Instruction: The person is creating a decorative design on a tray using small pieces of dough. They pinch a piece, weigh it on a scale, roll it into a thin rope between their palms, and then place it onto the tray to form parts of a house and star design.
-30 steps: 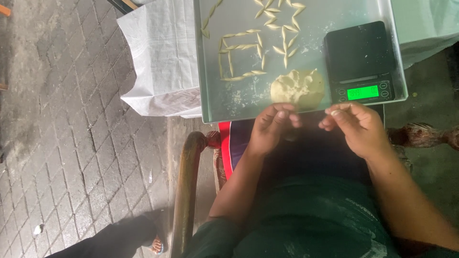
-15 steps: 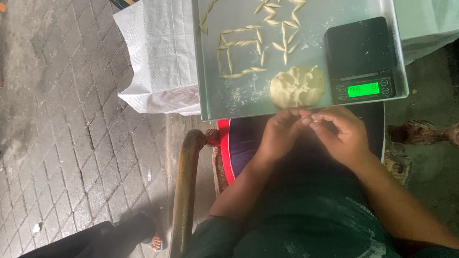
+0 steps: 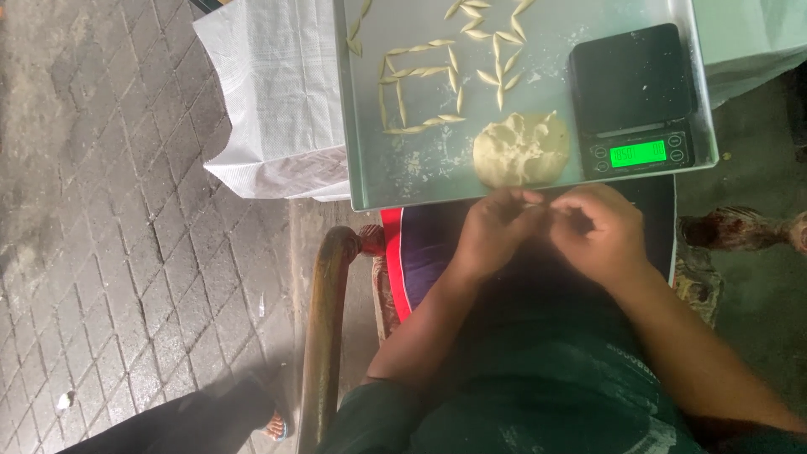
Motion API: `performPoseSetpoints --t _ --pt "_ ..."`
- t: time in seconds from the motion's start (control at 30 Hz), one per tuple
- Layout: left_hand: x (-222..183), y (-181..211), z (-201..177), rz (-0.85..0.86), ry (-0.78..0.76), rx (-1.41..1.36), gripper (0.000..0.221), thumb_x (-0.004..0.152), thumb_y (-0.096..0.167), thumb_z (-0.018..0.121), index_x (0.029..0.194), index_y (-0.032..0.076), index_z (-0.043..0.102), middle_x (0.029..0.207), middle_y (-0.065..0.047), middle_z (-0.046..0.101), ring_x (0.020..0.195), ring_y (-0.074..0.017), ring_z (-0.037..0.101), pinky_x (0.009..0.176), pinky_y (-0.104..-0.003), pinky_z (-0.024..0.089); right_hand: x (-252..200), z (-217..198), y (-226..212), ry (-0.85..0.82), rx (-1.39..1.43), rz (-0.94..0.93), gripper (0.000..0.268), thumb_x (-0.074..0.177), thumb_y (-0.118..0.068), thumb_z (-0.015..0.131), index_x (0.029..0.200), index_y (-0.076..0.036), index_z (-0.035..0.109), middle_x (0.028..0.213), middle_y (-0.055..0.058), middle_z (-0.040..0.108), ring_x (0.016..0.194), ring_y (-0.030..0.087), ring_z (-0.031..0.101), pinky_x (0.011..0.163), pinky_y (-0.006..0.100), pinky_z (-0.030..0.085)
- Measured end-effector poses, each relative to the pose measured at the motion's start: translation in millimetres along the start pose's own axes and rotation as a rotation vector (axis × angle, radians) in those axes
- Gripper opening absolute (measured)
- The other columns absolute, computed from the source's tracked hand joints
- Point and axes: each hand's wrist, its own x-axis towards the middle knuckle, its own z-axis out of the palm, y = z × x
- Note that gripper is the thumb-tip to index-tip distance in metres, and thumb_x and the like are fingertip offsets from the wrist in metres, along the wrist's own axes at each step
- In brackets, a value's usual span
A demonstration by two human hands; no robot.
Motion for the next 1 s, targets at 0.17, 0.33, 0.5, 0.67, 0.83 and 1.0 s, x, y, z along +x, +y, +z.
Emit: performPoseSetpoints --t 0.17,0.33,0.5,0.67,0.83,1.0 --pt "7 -11 -20 0.015 -0.172 -0.228 0.025 0.107 0.017 0.055 0.124 0.005 0.069 0.081 0.000 0.058 0.067 -0.0100 0.051 0.056 -0.024 0.044 9 -20 -19 0.020 0.310 0.545 0.024 0.105 0.000 0.063 0.128 0.006 0.064 0.113 0.020 0.071 0.095 0.022 0.070 0.087 0.032 0.060" --pt "11 -33 -25 0.130 -0.187 -0.327 0.030 0.104 0.043 0.058 0.109 0.014 0.062 0.086 0.001 0.060 0.073 -0.0118 0.062 0.060 -0.025 0.052 14 -30 -19 -0.071 0.360 0.662 0.024 0.110 -0.011 0.055 0.126 0.004 0.066 0.100 0.017 0.072 0.082 0.022 0.070 0.080 0.033 0.058" --pt "9 -23 -30 0.215 -0.100 -0.053 0.024 0.107 0.036 0.046 0.099 0.018 0.059 0.092 -0.001 0.065 0.083 -0.0169 0.066 0.072 -0.032 0.057 8 -22 -20 0.012 0.529 0.741 0.017 0.112 -0.010 0.057 0.121 0.002 0.064 0.095 0.012 0.067 0.085 0.020 0.066 0.084 0.030 0.056" --pt "10 -27 -31 0.177 -0.024 -0.086 0.030 0.109 0.033 0.042 0.107 0.014 0.065 0.089 -0.003 0.065 0.081 -0.0178 0.066 0.070 -0.033 0.056 -2 -16 -9 0.095 0.764 0.781 0.018 0.116 -0.014 0.053 0.112 -0.001 0.064 0.085 0.007 0.056 0.074 0.017 0.056 0.075 0.032 0.056" --pt "9 -22 -32 0.230 -0.040 -0.166 0.033 0.110 0.032 0.048 0.132 0.018 0.067 0.089 -0.002 0.067 0.084 -0.0148 0.066 0.076 -0.030 0.056 7 -23 -14 -0.007 0.650 0.770 0.013 0.114 -0.009 0.053 0.118 -0.002 0.064 0.097 0.010 0.064 0.087 0.021 0.065 0.084 0.032 0.056" --pt "4 -12 -30 0.115 -0.048 -0.330 0.035 0.108 0.040 0.052 0.112 0.011 0.072 0.075 -0.004 0.067 0.065 -0.0178 0.071 0.051 -0.030 0.059 -3 -21 -4 0.038 0.830 0.728 0.020 0.117 -0.016 0.050 0.114 -0.002 0.064 0.083 0.008 0.060 0.069 0.021 0.062 0.067 0.032 0.056"
